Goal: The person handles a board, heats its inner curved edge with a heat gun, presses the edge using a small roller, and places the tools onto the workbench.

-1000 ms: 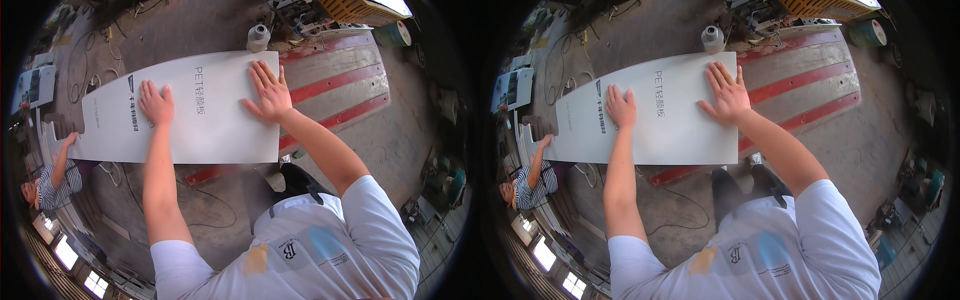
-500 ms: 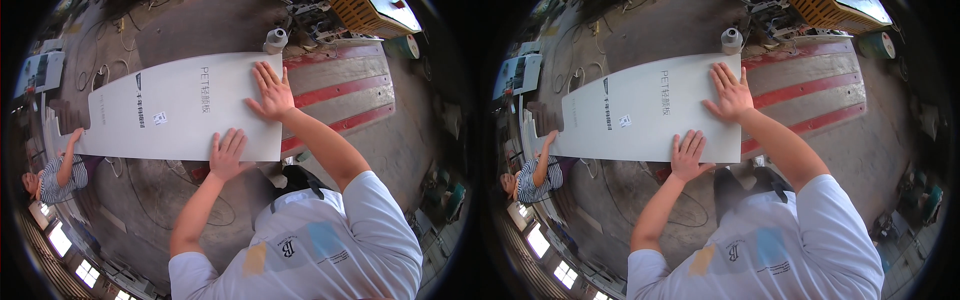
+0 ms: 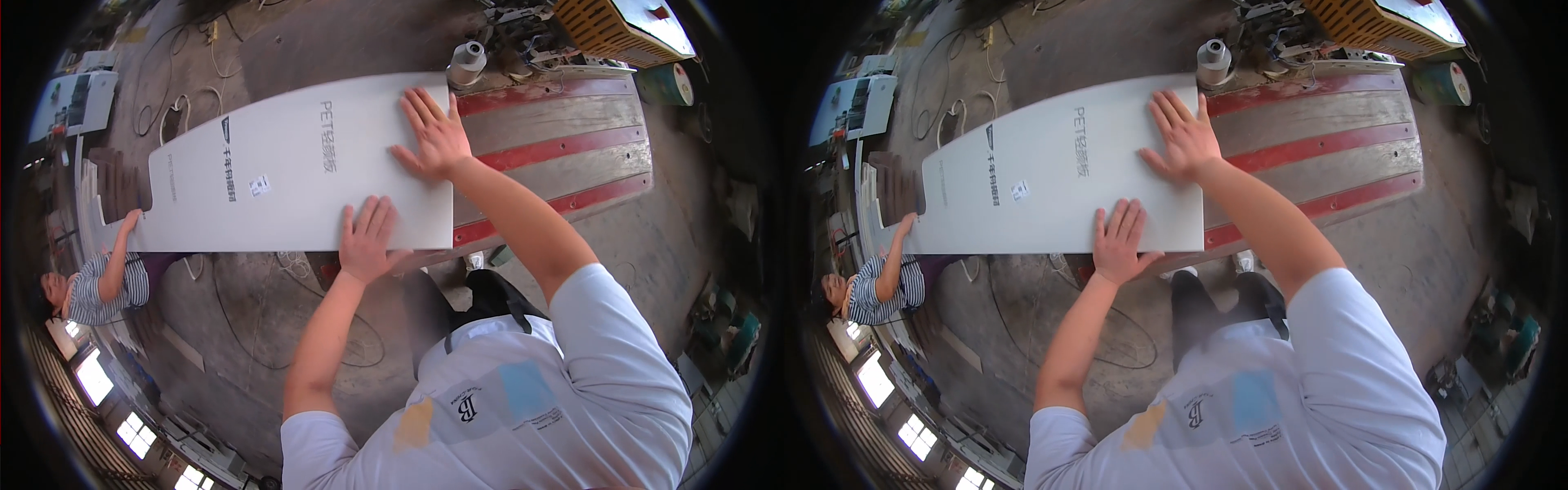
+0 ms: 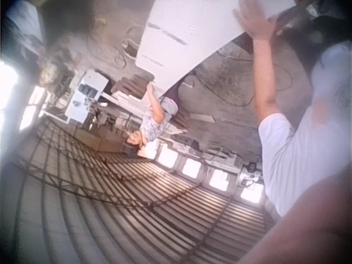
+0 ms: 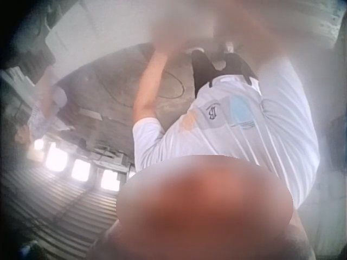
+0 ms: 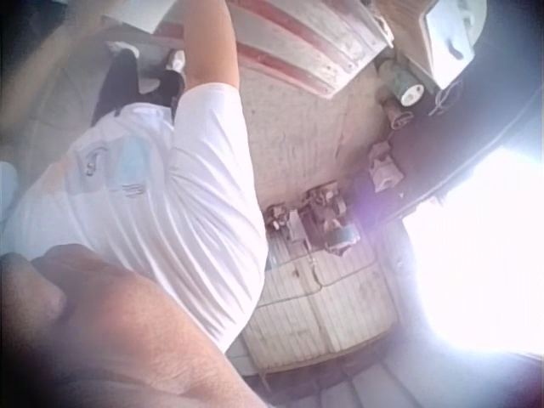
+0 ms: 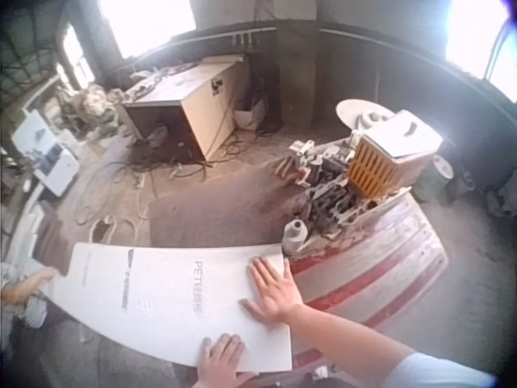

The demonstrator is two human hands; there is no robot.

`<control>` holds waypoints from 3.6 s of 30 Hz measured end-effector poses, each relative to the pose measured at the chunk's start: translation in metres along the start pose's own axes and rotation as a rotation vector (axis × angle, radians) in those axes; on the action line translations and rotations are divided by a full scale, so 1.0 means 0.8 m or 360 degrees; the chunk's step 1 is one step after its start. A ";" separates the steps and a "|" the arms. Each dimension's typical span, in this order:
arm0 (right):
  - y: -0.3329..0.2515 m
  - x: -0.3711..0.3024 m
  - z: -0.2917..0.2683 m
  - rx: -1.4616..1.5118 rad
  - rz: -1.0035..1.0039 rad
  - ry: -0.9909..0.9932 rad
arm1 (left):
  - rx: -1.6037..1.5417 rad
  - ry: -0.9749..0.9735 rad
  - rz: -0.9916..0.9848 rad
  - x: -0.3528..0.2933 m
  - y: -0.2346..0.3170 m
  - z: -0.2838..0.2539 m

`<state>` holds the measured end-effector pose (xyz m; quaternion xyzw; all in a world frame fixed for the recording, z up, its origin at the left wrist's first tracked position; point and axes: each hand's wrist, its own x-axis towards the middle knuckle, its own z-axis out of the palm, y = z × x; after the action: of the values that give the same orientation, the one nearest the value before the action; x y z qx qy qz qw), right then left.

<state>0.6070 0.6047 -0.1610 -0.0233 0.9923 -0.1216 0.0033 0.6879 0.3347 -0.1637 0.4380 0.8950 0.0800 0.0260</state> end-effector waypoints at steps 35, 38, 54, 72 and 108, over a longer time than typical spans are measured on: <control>-0.393 0.109 0.089 -0.0134 0.0483 0.0142 | -0.1126 -0.0326 -0.2388 -0.798 -0.329 -0.074; -0.514 0.180 0.083 0.0421 0.0363 0.0123 | -0.0922 -0.0206 -0.2245 -0.788 -0.403 -0.057; -1.079 0.643 0.234 0.0452 -0.0640 -0.1251 | -0.2172 0.0936 -0.2270 -0.685 -0.882 -0.126; -1.213 0.689 0.265 0.0708 -0.0164 -0.2090 | -0.4554 0.1778 -0.0734 -0.643 -1.261 -0.372; -1.301 0.728 0.230 0.0123 0.0178 -0.1304 | -0.3740 0.1972 -0.1599 -0.656 -1.474 -0.207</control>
<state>0.0750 -0.4756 -0.0885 -0.0157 0.9034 -0.1390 0.4053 0.0717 -0.8100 -0.2082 -0.3030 0.2334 0.9240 0.0041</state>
